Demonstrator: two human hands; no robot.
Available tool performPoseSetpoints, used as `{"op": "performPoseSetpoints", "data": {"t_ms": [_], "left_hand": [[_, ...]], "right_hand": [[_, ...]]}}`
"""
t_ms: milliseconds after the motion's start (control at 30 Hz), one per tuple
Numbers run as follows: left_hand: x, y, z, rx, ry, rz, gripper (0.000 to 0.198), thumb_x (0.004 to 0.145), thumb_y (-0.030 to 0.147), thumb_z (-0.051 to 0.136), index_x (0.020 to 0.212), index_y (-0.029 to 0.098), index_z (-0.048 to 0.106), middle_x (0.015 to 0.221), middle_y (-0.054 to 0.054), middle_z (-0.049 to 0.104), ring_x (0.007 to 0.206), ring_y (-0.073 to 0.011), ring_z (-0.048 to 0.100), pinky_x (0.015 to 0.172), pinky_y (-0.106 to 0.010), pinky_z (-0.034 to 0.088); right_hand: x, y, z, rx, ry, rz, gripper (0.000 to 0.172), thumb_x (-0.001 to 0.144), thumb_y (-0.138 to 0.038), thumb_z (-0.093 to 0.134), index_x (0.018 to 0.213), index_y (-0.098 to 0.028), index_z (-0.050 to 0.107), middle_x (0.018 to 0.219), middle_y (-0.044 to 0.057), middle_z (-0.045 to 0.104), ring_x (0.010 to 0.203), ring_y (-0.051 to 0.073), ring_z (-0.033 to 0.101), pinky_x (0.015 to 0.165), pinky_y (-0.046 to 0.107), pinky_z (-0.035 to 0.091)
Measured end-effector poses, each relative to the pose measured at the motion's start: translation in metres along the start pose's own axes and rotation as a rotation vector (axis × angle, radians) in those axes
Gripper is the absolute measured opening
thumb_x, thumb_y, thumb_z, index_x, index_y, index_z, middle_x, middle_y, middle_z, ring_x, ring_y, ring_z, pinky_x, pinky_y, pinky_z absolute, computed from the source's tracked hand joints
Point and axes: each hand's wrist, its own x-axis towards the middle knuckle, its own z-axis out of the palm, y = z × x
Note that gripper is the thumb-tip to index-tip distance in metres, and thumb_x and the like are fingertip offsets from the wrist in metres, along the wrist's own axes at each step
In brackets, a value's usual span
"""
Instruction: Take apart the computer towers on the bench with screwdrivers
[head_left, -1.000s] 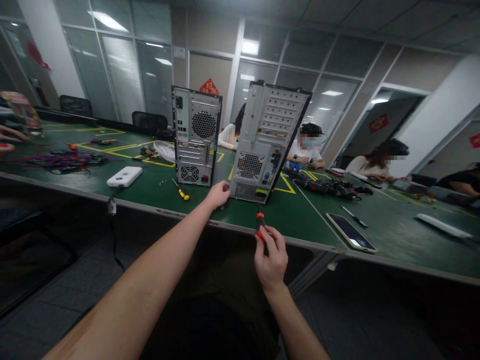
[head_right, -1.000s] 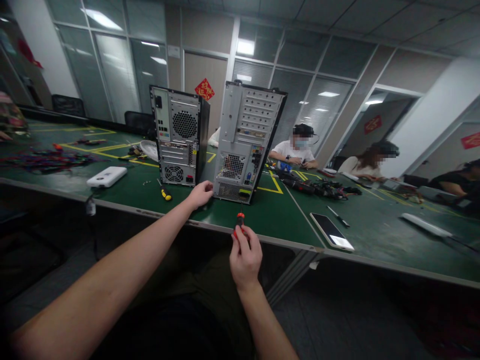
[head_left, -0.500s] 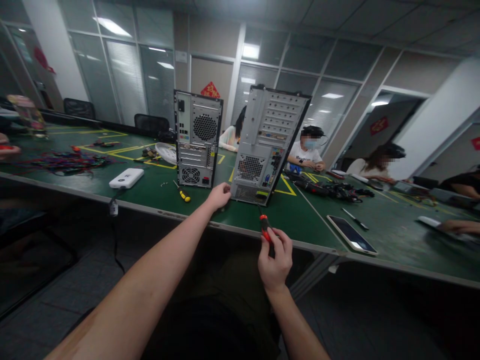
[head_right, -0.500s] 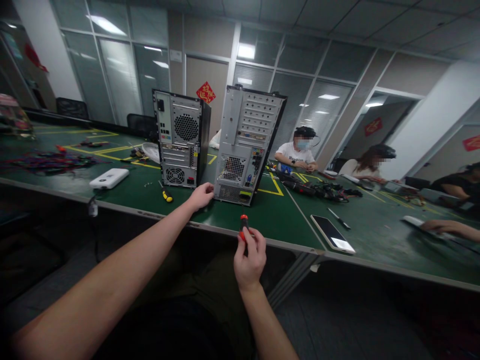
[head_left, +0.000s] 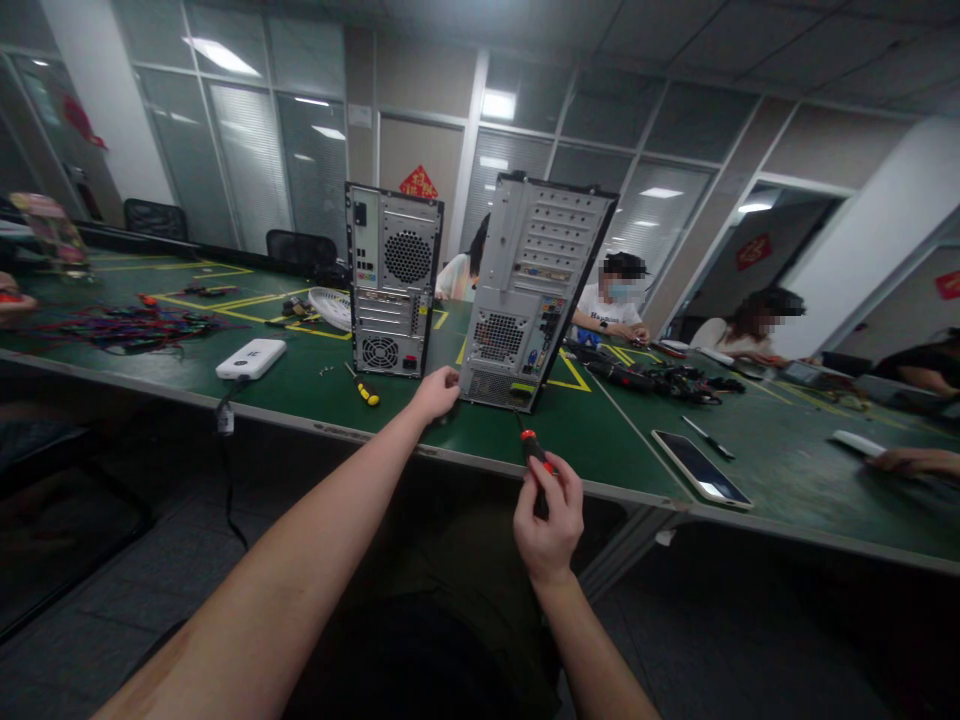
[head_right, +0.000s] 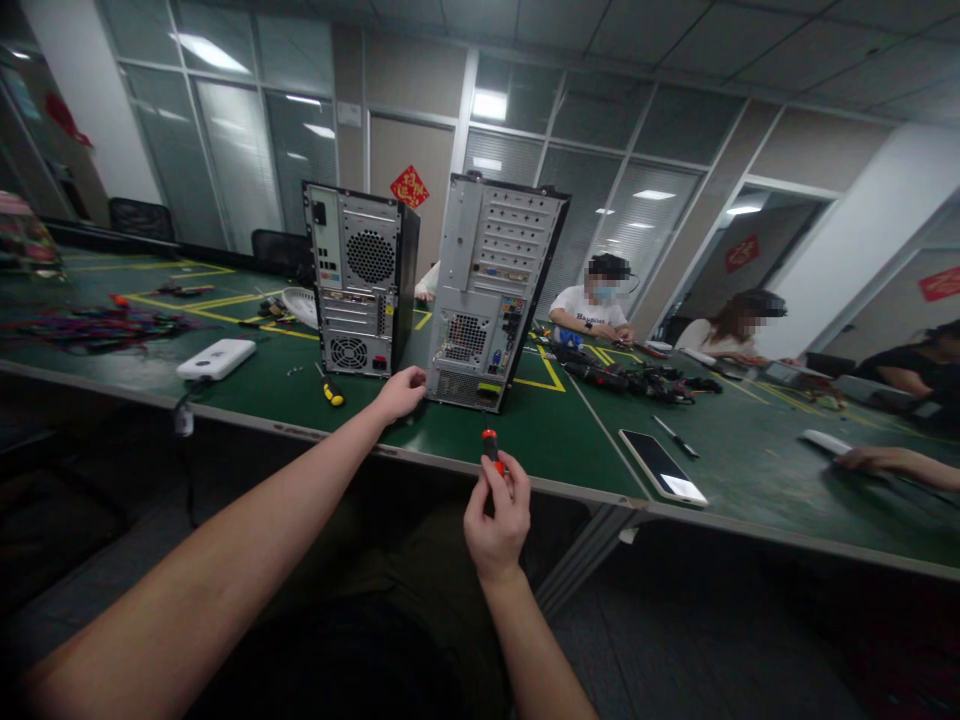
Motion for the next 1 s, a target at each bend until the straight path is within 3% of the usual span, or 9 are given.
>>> {"op": "performPoseSetpoints", "data": {"t_ms": [133,267,367,533,767,900,1000], "left_hand": [[0.000,0.001,-0.001,0.003,-0.007,0.005,0.026,0.089,0.014,0.063,0.113,0.018,0.072,0.113,-0.008,0.078,0.102,-0.0203,0.072,0.092,-0.030,0.055],[0.000,-0.001,-0.001,-0.004,-0.009,-0.002,0.026,0.089,0.015,0.064,0.114,0.019,0.072,0.114,-0.008,0.078,0.103,-0.0197,0.071,0.091,-0.028,0.055],[0.001,-0.002,0.000,-0.011,-0.009,-0.005,0.027,0.089,0.016,0.065,0.114,0.019,0.072,0.114,-0.008,0.078,0.102,-0.0194,0.071,0.089,-0.027,0.055],[0.003,-0.004,0.002,-0.005,0.005,0.019,0.025,0.087,0.014,0.065,0.111,0.019,0.073,0.110,-0.008,0.078,0.100,-0.0197,0.072,0.092,-0.029,0.055],[0.002,-0.002,0.002,0.025,0.010,0.016,0.026,0.085,0.013,0.063,0.109,0.019,0.073,0.110,-0.007,0.078,0.102,-0.0195,0.072,0.097,-0.030,0.055],[0.004,-0.005,0.002,0.007,-0.003,0.017,0.026,0.086,0.014,0.063,0.110,0.020,0.073,0.112,-0.007,0.078,0.103,-0.0202,0.072,0.096,-0.030,0.055],[0.006,-0.009,0.004,-0.001,-0.004,0.023,0.027,0.086,0.016,0.064,0.111,0.021,0.073,0.112,-0.007,0.078,0.102,-0.0200,0.072,0.094,-0.030,0.055]], "right_hand": [[0.001,-0.002,-0.001,0.024,-0.005,0.024,0.033,0.100,-0.013,0.060,0.130,-0.024,0.072,0.124,0.013,0.066,0.096,0.021,0.074,0.083,0.038,0.066],[0.003,0.000,-0.002,-0.028,0.020,0.038,0.015,0.096,-0.024,0.074,0.111,-0.021,0.073,0.104,0.009,0.066,0.094,0.022,0.070,0.078,0.038,0.066],[0.003,0.001,-0.002,-0.010,0.017,0.051,0.014,0.094,-0.026,0.078,0.103,-0.020,0.069,0.103,0.009,0.066,0.096,0.023,0.070,0.080,0.039,0.065],[0.000,0.001,-0.002,0.023,-0.044,0.017,0.011,0.098,-0.019,0.069,0.109,-0.022,0.071,0.111,0.010,0.069,0.101,0.023,0.072,0.085,0.040,0.065],[-0.002,-0.005,-0.004,0.035,-0.055,0.026,0.030,0.101,-0.015,0.061,0.128,-0.022,0.070,0.124,0.013,0.070,0.112,0.025,0.072,0.095,0.044,0.063],[0.000,-0.002,-0.009,-0.012,-0.019,0.067,0.012,0.099,-0.024,0.070,0.110,-0.020,0.072,0.106,0.010,0.070,0.097,0.023,0.071,0.084,0.039,0.063],[0.001,0.001,-0.014,-0.047,-0.014,0.086,0.011,0.096,-0.029,0.076,0.100,-0.020,0.072,0.099,0.007,0.066,0.088,0.020,0.068,0.076,0.034,0.061]]}}
